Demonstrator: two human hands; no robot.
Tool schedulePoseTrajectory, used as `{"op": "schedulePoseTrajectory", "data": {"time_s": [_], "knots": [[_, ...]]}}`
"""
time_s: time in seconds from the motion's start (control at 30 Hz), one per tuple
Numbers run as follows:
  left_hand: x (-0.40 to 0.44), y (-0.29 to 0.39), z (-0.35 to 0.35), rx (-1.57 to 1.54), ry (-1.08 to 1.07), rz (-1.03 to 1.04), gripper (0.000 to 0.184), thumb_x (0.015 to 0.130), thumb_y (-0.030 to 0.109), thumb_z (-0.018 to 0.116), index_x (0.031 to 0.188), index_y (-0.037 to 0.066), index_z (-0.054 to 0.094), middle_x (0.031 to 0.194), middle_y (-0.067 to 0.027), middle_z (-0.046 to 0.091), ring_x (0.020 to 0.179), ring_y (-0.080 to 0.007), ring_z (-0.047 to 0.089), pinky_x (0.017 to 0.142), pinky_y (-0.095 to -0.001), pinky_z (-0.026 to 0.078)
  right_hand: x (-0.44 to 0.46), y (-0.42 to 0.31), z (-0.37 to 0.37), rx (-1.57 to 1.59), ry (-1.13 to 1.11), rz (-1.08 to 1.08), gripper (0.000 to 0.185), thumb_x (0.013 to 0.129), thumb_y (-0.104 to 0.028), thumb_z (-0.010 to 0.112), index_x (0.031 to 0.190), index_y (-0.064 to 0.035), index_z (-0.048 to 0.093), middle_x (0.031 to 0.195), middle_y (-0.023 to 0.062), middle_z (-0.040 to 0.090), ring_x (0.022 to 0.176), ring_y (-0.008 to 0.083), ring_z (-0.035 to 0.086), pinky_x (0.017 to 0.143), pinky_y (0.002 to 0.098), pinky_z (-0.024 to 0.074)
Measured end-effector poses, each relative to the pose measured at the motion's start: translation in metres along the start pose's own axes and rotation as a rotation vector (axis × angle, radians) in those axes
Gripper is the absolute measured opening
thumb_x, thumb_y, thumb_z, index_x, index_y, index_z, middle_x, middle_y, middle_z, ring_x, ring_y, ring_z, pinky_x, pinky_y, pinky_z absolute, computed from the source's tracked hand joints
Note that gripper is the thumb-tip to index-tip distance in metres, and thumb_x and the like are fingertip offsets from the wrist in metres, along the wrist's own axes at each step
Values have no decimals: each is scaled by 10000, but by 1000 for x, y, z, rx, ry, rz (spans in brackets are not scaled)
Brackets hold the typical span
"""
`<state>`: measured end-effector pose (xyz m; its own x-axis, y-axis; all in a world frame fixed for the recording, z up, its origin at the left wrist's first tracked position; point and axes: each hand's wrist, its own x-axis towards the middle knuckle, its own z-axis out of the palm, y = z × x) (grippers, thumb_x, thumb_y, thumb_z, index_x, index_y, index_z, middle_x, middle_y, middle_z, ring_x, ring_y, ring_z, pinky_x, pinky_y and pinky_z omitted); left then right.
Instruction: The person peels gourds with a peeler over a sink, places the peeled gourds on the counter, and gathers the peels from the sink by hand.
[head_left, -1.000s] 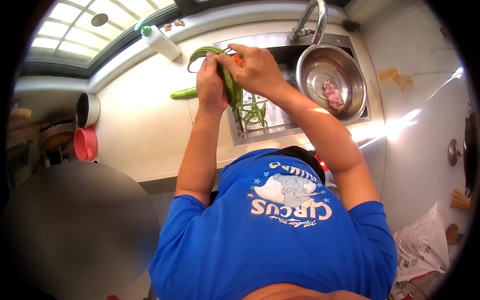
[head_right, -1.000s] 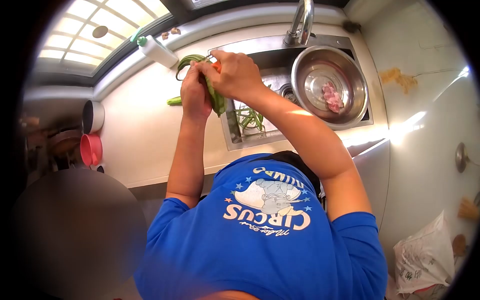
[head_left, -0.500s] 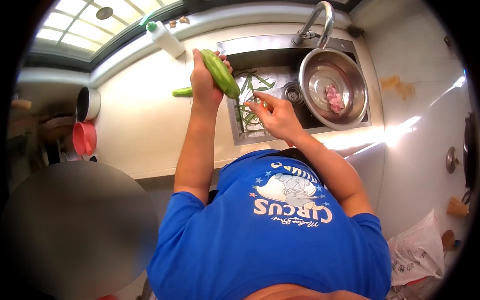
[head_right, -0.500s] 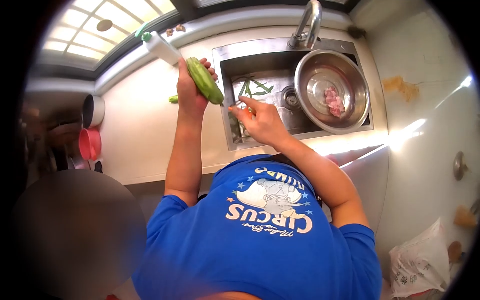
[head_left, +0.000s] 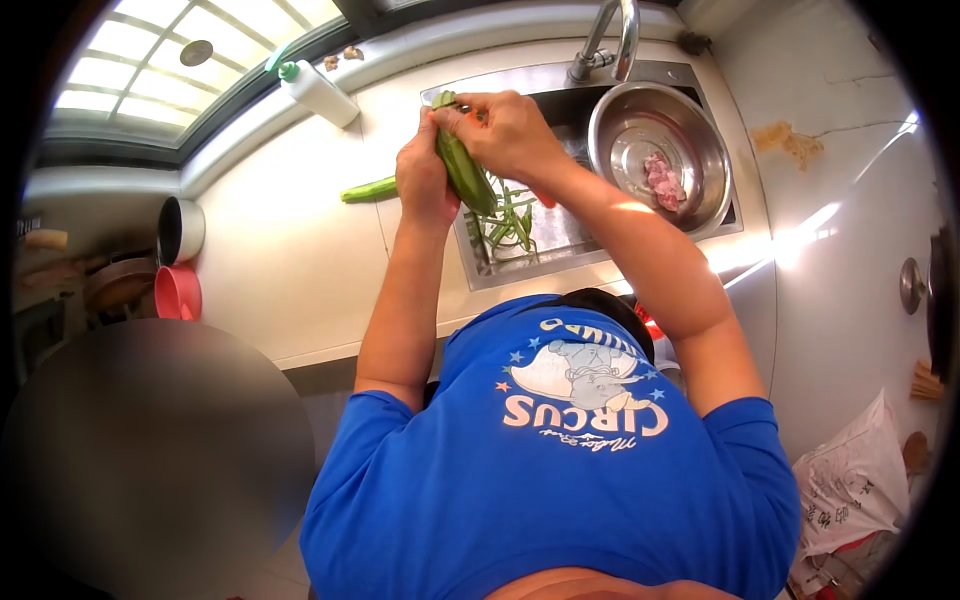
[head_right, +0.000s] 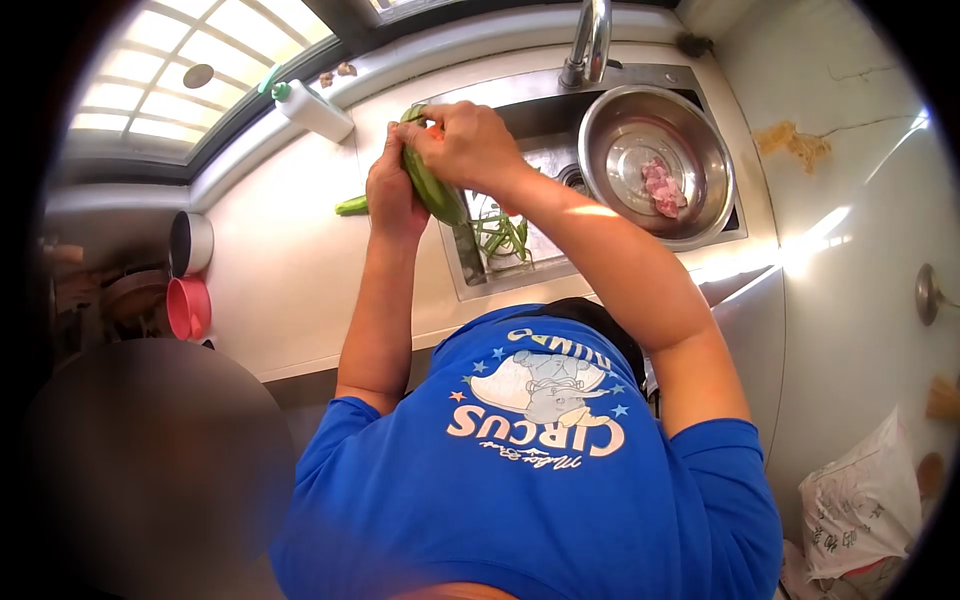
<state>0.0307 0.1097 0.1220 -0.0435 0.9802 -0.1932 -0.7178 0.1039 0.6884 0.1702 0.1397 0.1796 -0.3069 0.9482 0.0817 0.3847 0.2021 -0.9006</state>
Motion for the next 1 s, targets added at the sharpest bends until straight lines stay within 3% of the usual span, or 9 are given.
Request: {"op": "schedulePoseTrajectory", "data": {"time_s": [0.13,0.23,0.37,0.47,0.67,0.8,0.9,0.93,1.0], "knots": [[2,10,0,25,82,38,388,1119,345,467,1161,-1,636,1012,-105,689,898,-199,687,806,-334,583,-23,-6,6,-82,-27,-22,410,952,-369,713,1166,-21,747,763,213,701,658,275,699,636,357,525],[7,25,2,56,174,19,419,1106,372,485,1067,-20,628,891,-105,637,764,-197,627,699,-338,543,-54,-14,5,-59,-91,-6,449,932,-421,708,1042,12,744,718,215,693,682,411,702,630,447,543],[32,37,-19,-96,171,55,465,1118,375,428,1123,-63,584,847,-92,564,744,-201,549,728,-367,507,-99,26,20,-145,-49,-130,491,933,-441,723,1110,16,728,706,196,697,655,397,702,607,456,545],[39,45,-17,-190,141,36,526,1113,407,425,1147,-99,563,852,-96,556,742,-201,530,702,-353,485,-109,50,19,-105,-59,-23,494,928,-395,747,1161,40,720,715,219,695,643,386,706,587,423,547],[30,27,-19,-162,74,-67,487,1111,413,430,1109,-47,592,834,-80,561,747,-195,557,713,-358,520,-80,18,-13,4,-13,6,484,944,-355,743,1187,62,702,685,210,668,632,327,711,582,381,530],[24,12,-24,-96,-9,-73,462,1123,376,412,1158,-44,602,887,-85,611,795,-183,599,735,-340,534,-44,4,-11,-40,86,-136,448,945,-372,724,1114,43,717,714,220,681,663,369,708,610,424,529],[2,13,9,-26,22,-23,418,1131,338,408,1190,-20,615,994,-103,676,895,-187,664,806,-331,561,-15,2,-3,-44,82,-51,497,957,-367,733,1217,56,706,710,187,676,615,184,639,598,344,503],[0,12,15,-36,37,4,414,1127,336,418,1184,-23,615,1010,-122,689,921,-200,683,821,-334,575,-9,-3,-1,-59,105,-41,482,958,-385,705,1171,47,719,769,227,701,685,281,707,646,377,526],[-1,8,13,-73,37,56,410,1124,324,422,1184,-31,618,1023,-133,698,902,-205,698,824,-339,588,-3,-2,14,-61,154,-76,461,953,-387,704,1143,33,729,803,242,707,729,336,716,668,395,530]]}}
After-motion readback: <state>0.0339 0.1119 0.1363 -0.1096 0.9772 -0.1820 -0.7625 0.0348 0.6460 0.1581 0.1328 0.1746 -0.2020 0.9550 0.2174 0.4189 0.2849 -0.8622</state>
